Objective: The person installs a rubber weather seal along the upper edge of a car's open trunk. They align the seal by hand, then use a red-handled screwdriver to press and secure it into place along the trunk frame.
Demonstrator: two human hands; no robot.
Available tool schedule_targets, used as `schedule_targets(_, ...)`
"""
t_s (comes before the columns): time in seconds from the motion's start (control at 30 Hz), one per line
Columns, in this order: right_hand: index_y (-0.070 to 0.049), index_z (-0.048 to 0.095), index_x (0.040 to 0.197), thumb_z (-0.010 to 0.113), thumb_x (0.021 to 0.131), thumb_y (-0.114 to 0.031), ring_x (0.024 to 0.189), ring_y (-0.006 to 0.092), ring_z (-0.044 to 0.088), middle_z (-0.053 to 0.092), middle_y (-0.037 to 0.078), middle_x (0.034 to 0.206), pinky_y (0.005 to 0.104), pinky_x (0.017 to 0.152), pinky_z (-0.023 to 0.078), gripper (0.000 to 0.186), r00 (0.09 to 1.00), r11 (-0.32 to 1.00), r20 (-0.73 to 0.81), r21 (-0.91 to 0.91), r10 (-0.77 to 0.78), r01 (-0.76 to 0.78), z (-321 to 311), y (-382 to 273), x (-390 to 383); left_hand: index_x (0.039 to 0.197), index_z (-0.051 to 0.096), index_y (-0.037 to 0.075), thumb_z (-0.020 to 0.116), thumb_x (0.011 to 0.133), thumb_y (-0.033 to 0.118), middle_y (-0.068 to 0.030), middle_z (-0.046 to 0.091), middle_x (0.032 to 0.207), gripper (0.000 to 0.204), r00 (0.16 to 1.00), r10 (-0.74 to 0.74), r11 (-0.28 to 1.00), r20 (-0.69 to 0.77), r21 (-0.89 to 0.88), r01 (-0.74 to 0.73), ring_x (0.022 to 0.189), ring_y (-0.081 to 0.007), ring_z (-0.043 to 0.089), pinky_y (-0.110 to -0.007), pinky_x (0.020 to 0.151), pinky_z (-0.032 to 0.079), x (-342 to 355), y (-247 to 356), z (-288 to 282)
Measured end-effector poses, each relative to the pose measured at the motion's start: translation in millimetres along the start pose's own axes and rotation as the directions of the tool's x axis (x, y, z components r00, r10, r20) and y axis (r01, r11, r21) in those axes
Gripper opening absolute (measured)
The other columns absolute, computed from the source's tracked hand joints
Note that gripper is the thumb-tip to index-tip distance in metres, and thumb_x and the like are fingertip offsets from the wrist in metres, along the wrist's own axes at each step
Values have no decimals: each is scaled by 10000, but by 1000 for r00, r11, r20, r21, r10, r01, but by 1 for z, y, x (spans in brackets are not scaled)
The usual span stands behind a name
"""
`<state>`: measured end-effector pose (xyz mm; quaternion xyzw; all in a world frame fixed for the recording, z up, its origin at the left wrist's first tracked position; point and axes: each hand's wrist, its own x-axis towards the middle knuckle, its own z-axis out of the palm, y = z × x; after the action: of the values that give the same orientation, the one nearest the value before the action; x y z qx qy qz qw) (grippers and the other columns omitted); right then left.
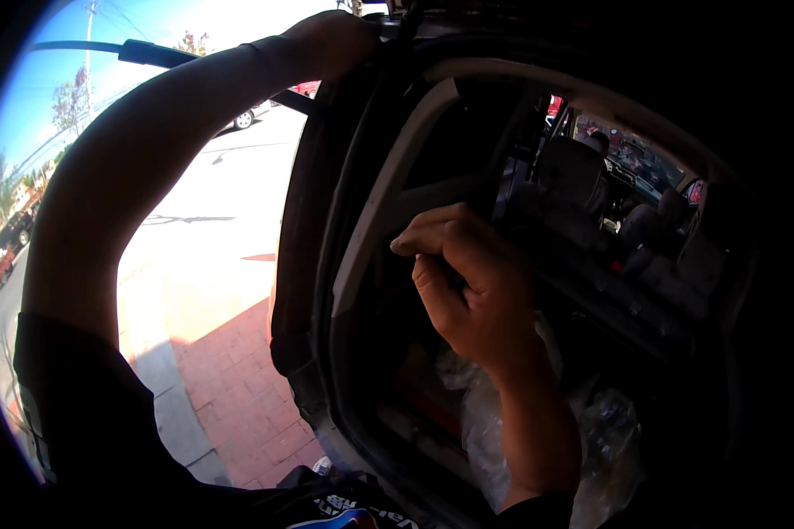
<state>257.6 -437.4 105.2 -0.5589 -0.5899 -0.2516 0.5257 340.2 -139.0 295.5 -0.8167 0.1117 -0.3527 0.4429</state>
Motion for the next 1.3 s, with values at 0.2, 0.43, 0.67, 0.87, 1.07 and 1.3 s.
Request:
schedule_targets(0.2, -36, 708, 1059, 617, 942, -23, 790, 141, 693, 729, 84, 981, 269, 680, 538, 149, 1000, 940, 5, -340, -1, 3, -11, -21, 77, 1067, 707, 50, 575, 950, 127, -147, 743, 1015, 193, 971, -230, 953, -66, -220, 211, 951, -330, 744, -427, 803, 610, -24, 29, 4)
schedule_targets(0.43, -70, 716, 1157, 625, 967, -118, 1044, 337, 698, 698, 87, 1226, 450, 893, 565, 216, 940, 410, 266, -849, -211, 333, 18, 49, 198, 1204, 632, 63, 506, 994, 139, -178, 719, 1096, 256, 871, -427, 847, -241, -445, 292, 1060, -347, 712, -464, 875, 582, -27, 14, 1)
schedule_targets(0.67, -54, 689, 1150, 667, 934, -171, 1127, 390, 648, 691, 208, 1163, 493, 915, 543, 246, 928, 146, 278, -958, 248, 248, 57, 77, 266, 1287, 569, 8, 631, 955, 243, -155, 677, 1205, 411, 701, -704, 593, 111, -450, 667, 1150, -299, 676, -447, 881, 545, -46, 35, -27)
schedule_targets(0.87, -38, 674, 1054, 713, 923, -263, 1072, 386, 661, 694, 162, 1107, 488, 880, 545, 263, 895, 9, 340, -936, 290, 352, 40, 73, 252, 1142, 642, 66, 668, 822, 141, -57, 580, 935, 330, 733, -489, 750, -473, -657, 75, 852, -223, 584, -364, 829, 469, -201, 188, -52)
schedule_targets(1.07, -40, 695, 1044, 722, 910, -223, 1039, 370, 672, 694, 138, 1097, 466, 867, 543, 229, 933, 62, 288, -958, 217, 282, 64, 70, 251, 1097, 604, 4, 623, 766, -74, -133, 594, 836, 341, 391, -897, 303, -208, -932, 200, 743, -322, 583, -419, 718, 485, -264, 133, 38)
schedule_targets(1.3, -22, 714, 1036, 739, 900, -209, 1000, 357, 686, 700, 145, 1056, 436, 834, 534, 232, 944, 256, 234, -951, 234, 172, 56, 82, 246, 1188, 573, 19, 634, 783, -48, -164, 614, 964, 415, 388, -906, 202, -172, -979, 38, 856, -362, 628, -438, 752, 515, -235, 168, 77)
